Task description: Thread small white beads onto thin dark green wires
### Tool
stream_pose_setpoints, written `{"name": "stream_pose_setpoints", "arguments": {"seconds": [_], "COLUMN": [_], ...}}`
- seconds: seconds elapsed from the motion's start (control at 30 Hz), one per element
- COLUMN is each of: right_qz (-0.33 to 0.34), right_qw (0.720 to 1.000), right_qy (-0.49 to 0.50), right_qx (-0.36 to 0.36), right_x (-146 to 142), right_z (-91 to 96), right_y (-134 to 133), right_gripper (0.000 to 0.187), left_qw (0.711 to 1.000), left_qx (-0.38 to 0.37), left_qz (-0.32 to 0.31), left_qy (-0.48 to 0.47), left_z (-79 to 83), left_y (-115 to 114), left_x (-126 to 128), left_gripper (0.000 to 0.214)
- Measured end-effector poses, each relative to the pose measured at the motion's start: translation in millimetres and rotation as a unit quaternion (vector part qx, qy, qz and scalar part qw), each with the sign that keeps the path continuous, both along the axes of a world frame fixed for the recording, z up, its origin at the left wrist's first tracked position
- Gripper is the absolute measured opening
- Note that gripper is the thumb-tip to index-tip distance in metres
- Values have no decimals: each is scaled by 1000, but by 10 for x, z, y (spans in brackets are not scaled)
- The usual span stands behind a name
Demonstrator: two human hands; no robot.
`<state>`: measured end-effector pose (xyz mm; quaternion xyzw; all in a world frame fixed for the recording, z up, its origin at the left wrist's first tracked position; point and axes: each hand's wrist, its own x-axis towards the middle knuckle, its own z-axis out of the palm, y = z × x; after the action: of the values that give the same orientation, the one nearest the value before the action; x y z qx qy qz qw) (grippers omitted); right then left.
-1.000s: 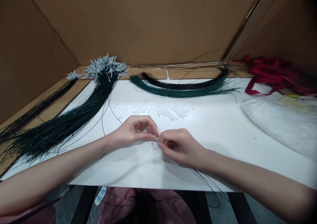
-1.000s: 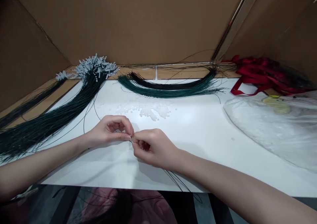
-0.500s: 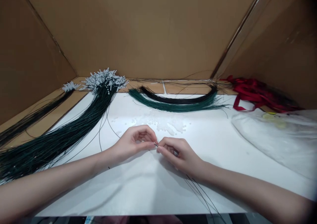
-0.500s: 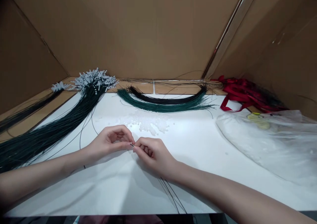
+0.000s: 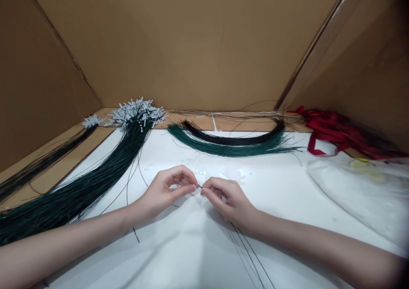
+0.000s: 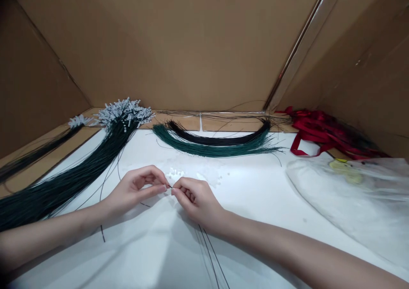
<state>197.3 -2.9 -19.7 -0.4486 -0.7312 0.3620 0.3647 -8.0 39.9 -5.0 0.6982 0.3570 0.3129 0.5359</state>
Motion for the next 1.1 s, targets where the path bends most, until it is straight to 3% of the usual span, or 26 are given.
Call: {"name": "stream_pose_setpoints", "arguments": {"seconds": [0.47,0.67,0.83,0.97,1.1], "right_qz": [-8,-15,-12,-12,-5], "right_qw": [1000,998,998,997,997], "right_qy": [24,57,63,69,75], "right_qx": [-1,-11,-18,-18,-17], "right_x": [13,70,87,85,89], "right_z": [-55,-82,-76,-38,-29], "right_y": [118,269,272,227,216], "right_gripper": [17,20,21,20,20], "left_qw": [999,998,994,984,975], "left_qx": [35,44,5,-51,-77], "left_qz": [18,48,101,158,206], "left_qy": [-29,-14,-42,-60,-42], "left_z": [52,97,56,1,-41], "left_y": [-19,-2,81,109,76], "left_x": [65,28,50,-77,-373], "left_gripper": [9,9,16,18,21]}}
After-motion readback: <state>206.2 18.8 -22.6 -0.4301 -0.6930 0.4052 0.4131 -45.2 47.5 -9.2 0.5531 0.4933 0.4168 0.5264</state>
